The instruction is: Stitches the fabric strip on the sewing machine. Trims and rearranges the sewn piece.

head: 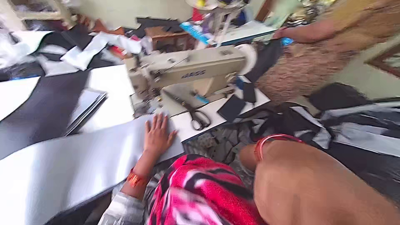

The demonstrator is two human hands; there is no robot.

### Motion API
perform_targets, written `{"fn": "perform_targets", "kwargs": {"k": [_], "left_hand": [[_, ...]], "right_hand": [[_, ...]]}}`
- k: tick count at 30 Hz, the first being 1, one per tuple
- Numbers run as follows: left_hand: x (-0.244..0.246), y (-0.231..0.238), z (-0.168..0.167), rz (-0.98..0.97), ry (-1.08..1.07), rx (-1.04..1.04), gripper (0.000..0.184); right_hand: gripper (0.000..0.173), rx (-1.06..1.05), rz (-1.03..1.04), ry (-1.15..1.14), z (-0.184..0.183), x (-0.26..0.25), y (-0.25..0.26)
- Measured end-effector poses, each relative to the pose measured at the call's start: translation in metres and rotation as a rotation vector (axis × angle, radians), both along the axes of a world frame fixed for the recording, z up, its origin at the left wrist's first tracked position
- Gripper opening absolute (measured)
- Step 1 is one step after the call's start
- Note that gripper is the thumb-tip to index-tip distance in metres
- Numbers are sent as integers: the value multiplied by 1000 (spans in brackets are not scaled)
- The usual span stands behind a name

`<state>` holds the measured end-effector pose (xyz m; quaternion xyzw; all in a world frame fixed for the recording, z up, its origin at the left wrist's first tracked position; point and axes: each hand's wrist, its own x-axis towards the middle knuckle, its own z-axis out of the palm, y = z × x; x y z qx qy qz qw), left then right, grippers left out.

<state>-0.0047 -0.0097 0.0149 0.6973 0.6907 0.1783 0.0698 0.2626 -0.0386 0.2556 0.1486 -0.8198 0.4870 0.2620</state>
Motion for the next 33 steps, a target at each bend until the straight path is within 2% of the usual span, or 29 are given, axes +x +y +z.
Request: {"fn": "perform_targets", "kwargs": {"k": [2, 4, 7, 10, 12, 19, 24, 27, 33], "left_hand": [[-2, -1, 2, 1, -11, -51, 78], [-7, -3, 4, -10, -7, -60, 78], [-16, -7, 7, -6, -3, -93, 82], [-24, -9, 4, 4, 22, -83, 86], [-28, -9, 2, 8, 39, -80, 87], [-42, -1, 2, 93, 32, -28, 87], [-46, 7, 3, 151, 27, -33, 86], [-47, 8, 3, 148, 47, -42, 87], [-50, 10, 2, 154, 36, -19, 86]], "right_hand": [[36, 156, 96, -361, -30, -21, 38], [32, 249, -156, -584, -82, -46, 67], [24, 230, -679, -618, -168, -82, 94], [29, 330, -879, -538, -210, -111, 109], [34, 385, -908, -500, -220, -127, 119], [40, 461, -884, -560, -215, -167, 153], [47, 458, -866, -592, -212, -178, 160], [57, 485, -876, -620, -211, -180, 158], [60, 492, -911, -624, -214, -184, 157]]}}
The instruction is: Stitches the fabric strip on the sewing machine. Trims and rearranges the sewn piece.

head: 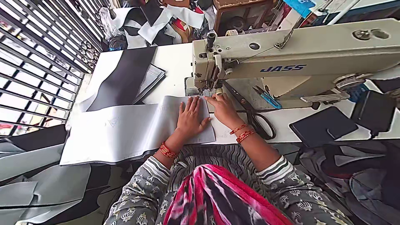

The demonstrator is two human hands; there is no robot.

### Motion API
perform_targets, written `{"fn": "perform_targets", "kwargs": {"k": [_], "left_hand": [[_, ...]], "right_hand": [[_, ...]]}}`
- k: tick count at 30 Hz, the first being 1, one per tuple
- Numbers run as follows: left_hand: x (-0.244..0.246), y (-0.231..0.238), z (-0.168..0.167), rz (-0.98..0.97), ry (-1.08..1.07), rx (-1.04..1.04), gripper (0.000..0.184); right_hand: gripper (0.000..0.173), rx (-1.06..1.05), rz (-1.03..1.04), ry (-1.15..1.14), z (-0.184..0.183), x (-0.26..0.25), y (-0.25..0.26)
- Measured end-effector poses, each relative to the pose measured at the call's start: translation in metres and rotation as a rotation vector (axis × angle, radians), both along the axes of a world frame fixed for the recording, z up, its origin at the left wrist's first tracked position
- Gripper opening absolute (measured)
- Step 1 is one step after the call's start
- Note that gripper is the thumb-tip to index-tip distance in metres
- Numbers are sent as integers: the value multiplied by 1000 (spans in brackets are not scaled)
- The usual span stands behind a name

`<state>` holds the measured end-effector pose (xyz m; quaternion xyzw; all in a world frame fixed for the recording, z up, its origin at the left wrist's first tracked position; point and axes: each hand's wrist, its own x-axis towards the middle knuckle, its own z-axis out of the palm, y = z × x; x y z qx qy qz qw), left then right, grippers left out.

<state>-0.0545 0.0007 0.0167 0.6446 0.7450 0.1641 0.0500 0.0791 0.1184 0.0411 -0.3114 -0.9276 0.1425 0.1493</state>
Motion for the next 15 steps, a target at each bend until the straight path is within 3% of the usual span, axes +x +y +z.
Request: {"fn": "perform_targets", "kwargs": {"k": [15], "left_hand": [[-3, 6, 2, -12, -1, -29, 89]], "right_hand": [[63, -12, -29, -53, 1, -4, 1]]}}
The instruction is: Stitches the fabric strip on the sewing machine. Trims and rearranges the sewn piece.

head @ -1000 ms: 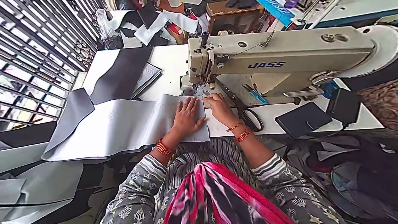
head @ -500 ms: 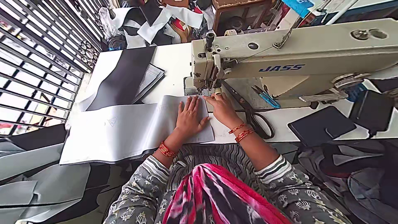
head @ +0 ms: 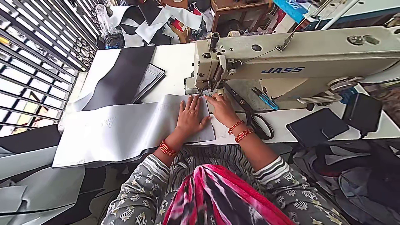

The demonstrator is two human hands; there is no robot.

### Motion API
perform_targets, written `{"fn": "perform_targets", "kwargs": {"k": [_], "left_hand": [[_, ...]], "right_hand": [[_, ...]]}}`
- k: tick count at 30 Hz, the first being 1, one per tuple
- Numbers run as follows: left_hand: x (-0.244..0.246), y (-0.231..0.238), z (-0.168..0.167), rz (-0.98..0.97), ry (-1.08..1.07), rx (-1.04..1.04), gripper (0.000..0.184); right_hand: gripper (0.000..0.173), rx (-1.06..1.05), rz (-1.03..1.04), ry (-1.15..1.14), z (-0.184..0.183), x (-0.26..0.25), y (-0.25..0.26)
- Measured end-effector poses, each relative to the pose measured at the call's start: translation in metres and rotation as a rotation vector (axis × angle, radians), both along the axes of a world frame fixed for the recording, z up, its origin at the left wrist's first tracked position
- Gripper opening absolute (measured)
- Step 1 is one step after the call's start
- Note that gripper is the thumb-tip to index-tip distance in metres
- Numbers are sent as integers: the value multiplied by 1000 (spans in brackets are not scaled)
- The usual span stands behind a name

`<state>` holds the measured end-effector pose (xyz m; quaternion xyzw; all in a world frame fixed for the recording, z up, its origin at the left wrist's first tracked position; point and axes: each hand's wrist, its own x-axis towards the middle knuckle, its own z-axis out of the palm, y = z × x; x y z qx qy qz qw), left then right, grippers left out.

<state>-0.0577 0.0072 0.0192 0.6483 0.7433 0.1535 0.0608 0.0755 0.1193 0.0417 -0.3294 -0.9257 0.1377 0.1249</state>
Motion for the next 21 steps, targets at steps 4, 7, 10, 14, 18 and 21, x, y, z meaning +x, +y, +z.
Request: {"fn": "perform_targets", "kwargs": {"k": [4, 7, 10, 14, 18, 21], "left_hand": [[0, -2, -2, -4, -6, 12, 92], [-1, -1, -3, -4, -1, 30, 93], [-2, -1, -2, -11, 2, 10, 94], [-3, -1, -4, -18, 6, 23, 94], [-2, 0, 0, -9, -10, -16, 95], [-2, -1, 0, -11, -9, -16, 94]], "right_hand": [[62, 11, 11, -10, -2, 1, 0], [62, 20, 12, -12, -2, 0, 0], [60, 21, 12, -19, -1, 0, 0], [59, -1, 1, -57, 4, -2, -2], [55, -12, -4, -42, 6, -5, -3], [53, 0, 4, -40, 5, -6, -3]]}}
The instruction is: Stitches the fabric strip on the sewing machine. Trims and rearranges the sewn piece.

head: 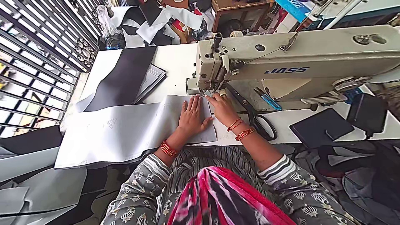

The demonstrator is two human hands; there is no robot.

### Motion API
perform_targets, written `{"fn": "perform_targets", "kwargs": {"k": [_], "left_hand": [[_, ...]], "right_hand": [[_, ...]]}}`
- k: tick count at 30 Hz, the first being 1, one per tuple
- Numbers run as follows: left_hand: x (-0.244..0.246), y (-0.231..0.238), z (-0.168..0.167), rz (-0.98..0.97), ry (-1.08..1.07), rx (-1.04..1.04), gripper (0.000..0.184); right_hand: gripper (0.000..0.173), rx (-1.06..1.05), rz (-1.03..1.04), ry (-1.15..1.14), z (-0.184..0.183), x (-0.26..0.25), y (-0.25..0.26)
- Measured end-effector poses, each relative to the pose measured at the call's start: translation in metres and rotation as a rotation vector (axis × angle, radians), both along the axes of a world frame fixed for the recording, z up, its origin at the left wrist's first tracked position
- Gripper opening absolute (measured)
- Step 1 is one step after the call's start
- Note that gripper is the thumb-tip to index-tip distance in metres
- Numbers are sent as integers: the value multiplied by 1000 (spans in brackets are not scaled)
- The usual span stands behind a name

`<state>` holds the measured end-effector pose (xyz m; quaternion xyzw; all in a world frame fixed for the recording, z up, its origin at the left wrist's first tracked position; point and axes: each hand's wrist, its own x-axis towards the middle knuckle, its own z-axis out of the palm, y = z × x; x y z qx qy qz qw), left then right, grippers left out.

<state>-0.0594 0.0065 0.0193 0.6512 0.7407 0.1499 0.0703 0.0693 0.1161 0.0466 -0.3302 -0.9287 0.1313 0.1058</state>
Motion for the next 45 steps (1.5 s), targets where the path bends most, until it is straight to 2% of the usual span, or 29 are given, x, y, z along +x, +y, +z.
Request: {"fn": "perform_targets", "kwargs": {"k": [9, 30, 37, 41, 45], "left_hand": [[-6, 7, -1, -4, 20, 50, 95], [-7, 9, 6, 1, 26, -28, 94], [-7, 9, 4, -3, 26, -12, 94], [-7, 9, 5, 3, 9, -35, 94], [-7, 10, 4, -1, 9, -37, 94]], "right_hand": [[54, -11, -10, -20, 1, -4, 4], [55, -53, -39, -119, 10, -12, 4], [54, -48, -26, -82, 6, -11, 3], [40, -31, -58, 65, 21, 16, -3], [33, 126, -325, 251, 43, 105, 9]]}}
